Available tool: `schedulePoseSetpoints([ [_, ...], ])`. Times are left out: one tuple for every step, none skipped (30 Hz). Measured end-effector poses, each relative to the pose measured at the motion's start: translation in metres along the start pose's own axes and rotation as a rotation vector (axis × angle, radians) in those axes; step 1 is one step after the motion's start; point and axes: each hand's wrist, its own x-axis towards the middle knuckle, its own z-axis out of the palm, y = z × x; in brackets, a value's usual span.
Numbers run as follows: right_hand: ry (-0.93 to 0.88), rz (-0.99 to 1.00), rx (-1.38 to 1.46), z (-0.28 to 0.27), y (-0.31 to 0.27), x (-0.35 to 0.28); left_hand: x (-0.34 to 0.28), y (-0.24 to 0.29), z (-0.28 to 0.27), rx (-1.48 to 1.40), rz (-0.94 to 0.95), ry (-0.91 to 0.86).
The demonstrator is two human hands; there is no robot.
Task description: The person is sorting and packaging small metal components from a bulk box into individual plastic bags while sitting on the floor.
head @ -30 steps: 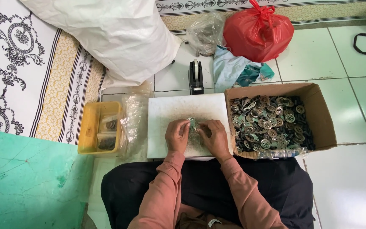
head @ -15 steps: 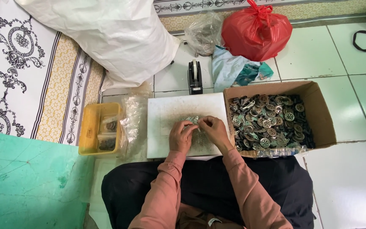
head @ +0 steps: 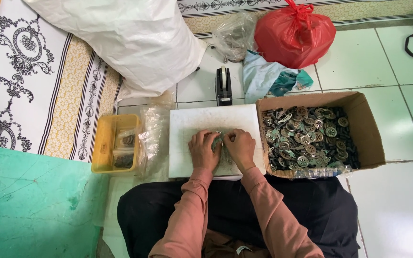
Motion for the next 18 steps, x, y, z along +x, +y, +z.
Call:
schedulePoseSetpoints([
  [-0.004,0.002,0.0,0.002,0.002,0.0,0.0,0.001,0.0,0.001,-0.003,-0.003],
  [-0.003,-0.01,-0.027,0.004,0.004,0.001,0.0,0.001,0.0,0.016,0.007,-0.005],
  [-0.002,-0.022,-0.054,0.006,0.007,0.002,0.001,0.002,0.0,0.032,0.016,-0.007],
  [-0.003,-0.02,-0.054,0.006,0.006,0.002,0.0,0.001,0.001,0.031,0.017,-0.009],
  [0.0,-0.029,-0.057,0.005,0.005,0.001,0.0,0.0,0.003,0.032,0.014,-0.007],
  [0.005,-0.035,-0.06,0.004,0.005,0.001,0.0,-0.001,0.005,0.031,0.014,-0.006],
  [0.007,-0.031,-0.061,0.003,0.004,0.0,-0.001,-0.003,0.005,0.028,0.016,-0.008],
  [-0.012,-0.052,-0.029,0.001,0.005,0.0,-0.001,-0.004,0.006,0.034,0.017,-0.009],
  [-0.029,-0.072,0.003,-0.002,0.007,-0.001,-0.001,-0.004,0.007,0.04,0.019,-0.009],
  [-0.024,-0.064,0.001,-0.006,0.012,0.001,-0.001,-0.004,0.006,0.033,0.024,-0.014],
  [-0.089,-0.066,0.147,-0.011,0.019,0.002,-0.002,-0.005,0.005,0.033,0.028,-0.007],
  [-0.151,-0.072,0.298,-0.015,0.026,0.002,-0.002,-0.005,0.005,0.038,0.035,0.003],
  [-0.143,-0.067,0.3,-0.031,0.036,0.001,-0.002,-0.003,0.004,0.034,0.044,0.0],
  [-0.122,-0.028,0.297,-0.047,0.045,0.002,-0.001,-0.001,0.002,0.042,0.069,0.033],
  [-0.1,0.012,0.293,-0.064,0.054,0.002,0.001,0.0,0.001,0.05,0.094,0.067],
  [-0.092,0.019,0.296,-0.082,0.07,0.004,0.002,0.01,0.001,0.046,0.103,0.062],
  [-0.029,0.025,0.256,-0.101,0.087,0.006,0.003,0.02,0.001,0.037,0.163,0.069],
  [0.032,0.034,0.214,-0.12,0.103,0.007,0.004,0.03,0.001,0.026,0.221,0.075],
])
